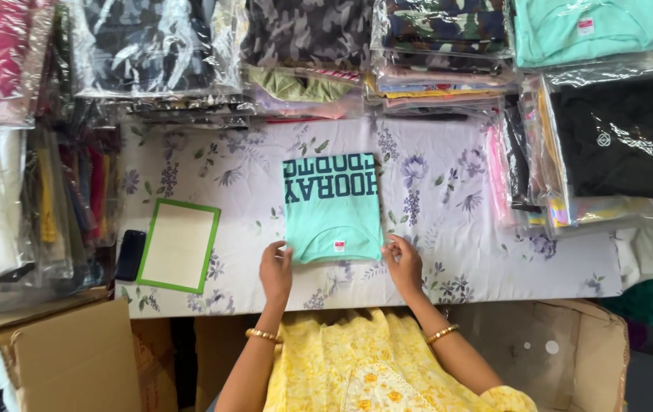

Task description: The person folds a black printed garment and places it aside, then folds a pair of camouflage pants and wraps them in a clear plastic bag. They then fold a teal t-shirt, smooth it flat, and wrap it in plastic as well, adding it to the packed stack.

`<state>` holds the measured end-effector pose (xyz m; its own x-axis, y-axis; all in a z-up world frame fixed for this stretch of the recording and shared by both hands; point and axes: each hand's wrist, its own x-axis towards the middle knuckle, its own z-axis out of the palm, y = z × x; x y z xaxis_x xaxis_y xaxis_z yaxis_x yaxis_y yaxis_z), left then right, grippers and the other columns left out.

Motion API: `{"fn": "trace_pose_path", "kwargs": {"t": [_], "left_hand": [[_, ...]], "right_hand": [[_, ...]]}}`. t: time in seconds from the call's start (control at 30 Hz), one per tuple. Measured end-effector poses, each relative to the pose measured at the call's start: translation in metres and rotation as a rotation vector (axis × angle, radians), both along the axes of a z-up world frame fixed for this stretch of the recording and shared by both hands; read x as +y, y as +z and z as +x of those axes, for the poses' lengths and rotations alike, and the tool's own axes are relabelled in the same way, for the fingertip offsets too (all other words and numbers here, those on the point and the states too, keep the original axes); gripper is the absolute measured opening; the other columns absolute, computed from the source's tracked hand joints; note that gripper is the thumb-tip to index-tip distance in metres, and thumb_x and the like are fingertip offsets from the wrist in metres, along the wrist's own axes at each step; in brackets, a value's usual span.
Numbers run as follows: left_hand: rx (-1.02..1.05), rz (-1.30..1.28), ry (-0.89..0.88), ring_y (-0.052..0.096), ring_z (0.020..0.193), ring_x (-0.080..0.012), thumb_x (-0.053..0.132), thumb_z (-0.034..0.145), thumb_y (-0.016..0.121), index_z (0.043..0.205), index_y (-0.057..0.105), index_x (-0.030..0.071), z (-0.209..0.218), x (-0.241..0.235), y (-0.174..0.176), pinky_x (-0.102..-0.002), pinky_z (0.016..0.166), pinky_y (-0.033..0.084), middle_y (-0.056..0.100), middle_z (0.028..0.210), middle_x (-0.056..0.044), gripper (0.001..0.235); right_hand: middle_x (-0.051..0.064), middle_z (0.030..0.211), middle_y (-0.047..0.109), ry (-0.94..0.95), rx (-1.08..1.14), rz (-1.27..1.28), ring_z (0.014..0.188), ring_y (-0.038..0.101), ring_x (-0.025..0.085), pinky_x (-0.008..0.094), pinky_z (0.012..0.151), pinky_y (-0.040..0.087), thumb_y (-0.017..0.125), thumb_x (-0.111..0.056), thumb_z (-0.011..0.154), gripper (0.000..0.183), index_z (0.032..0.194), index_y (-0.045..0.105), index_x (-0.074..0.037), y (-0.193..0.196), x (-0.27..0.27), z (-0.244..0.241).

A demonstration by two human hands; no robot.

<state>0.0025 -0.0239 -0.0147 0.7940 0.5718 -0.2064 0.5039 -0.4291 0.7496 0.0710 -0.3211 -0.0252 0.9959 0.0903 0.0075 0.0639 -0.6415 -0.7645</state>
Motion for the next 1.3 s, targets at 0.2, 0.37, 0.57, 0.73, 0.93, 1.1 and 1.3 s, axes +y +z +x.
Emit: {"fn": "trace_pose_path", "kwargs": {"t": [0.2,0.37,0.57,0.73,0.93,1.1,1.3], "left_hand": [[0.229,-0.007,0.029,0.064,0.065,-0.0246,0.029,0.082,0.083,0.098,0.067,0.006,0.022,0.000,0.002,-0.040,0.064,0.051,0.068,0.071,-0.007,0.032],[0.198,0.042,-0.002,0.064,0.066,-0.0239,0.026,0.078,0.085,0.086,0.070,0.006,0.014,0.006,-0.014,-0.038,0.065,0.052,0.069,0.073,-0.008,0.026],[0.156,-0.218,0.126,0.065,0.068,-0.0180,0.024,0.087,0.080,0.086,0.071,0.005,0.011,0.012,-0.005,-0.035,0.067,0.052,0.073,0.075,-0.004,0.021],[0.204,-0.440,0.131,0.067,0.067,-0.0143,0.020,0.085,0.077,0.105,0.065,0.008,0.006,0.023,-0.032,-0.035,0.065,0.057,0.070,0.074,-0.003,0.026],[0.229,-0.045,-0.059,0.065,0.067,-0.0221,0.023,0.083,0.082,0.122,0.058,0.013,0.016,0.014,0.000,-0.041,0.065,0.051,0.069,0.075,-0.006,0.047],[0.291,-0.173,-0.088,0.068,0.072,-0.0233,0.020,0.083,0.079,0.125,0.057,0.015,0.016,0.021,-0.002,-0.040,0.069,0.052,0.070,0.076,-0.005,0.048],[-0.050,0.210,-0.224,0.061,0.111,-0.0277,0.012,0.088,0.070,0.129,0.061,0.016,0.020,0.009,0.015,-0.040,0.096,0.050,0.066,0.115,-0.009,0.042]], "right_hand": [[0.005,0.077,0.071,-0.119,0.267,0.001,0.066,0.066,0.017,0.033,0.064,0.053,0.085,-0.026,0.079,0.039,0.112,0.071,-0.009,-0.007,0.017,0.016],[0.003,0.079,0.073,-0.134,0.269,-0.002,0.069,0.068,0.015,0.032,0.065,0.055,0.085,-0.024,0.080,0.028,0.099,0.073,-0.007,-0.017,0.010,0.018],[0.004,0.077,0.072,-0.229,0.438,0.312,0.064,0.062,0.011,0.027,0.056,0.049,0.082,-0.016,0.082,0.026,0.102,0.072,-0.004,-0.039,0.000,0.018],[0.003,0.081,0.074,-0.284,0.681,0.482,0.062,0.065,0.012,0.026,0.054,0.045,0.079,-0.016,0.084,0.029,0.107,0.068,-0.003,-0.041,-0.002,0.019],[0.004,0.079,0.075,-0.127,0.360,-0.032,0.067,0.069,0.014,0.030,0.062,0.052,0.083,-0.019,0.079,0.036,0.111,0.069,-0.009,-0.018,0.010,0.015],[0.007,0.079,0.075,-0.144,0.493,0.032,0.071,0.071,0.020,0.036,0.067,0.055,0.081,-0.020,0.081,0.039,0.115,0.066,-0.011,-0.009,0.012,0.018],[0.010,0.119,0.068,0.091,-0.039,-0.216,0.116,0.060,0.031,0.044,0.099,0.047,0.083,-0.025,0.080,0.049,0.123,0.065,-0.011,0.023,0.029,0.025]]}}
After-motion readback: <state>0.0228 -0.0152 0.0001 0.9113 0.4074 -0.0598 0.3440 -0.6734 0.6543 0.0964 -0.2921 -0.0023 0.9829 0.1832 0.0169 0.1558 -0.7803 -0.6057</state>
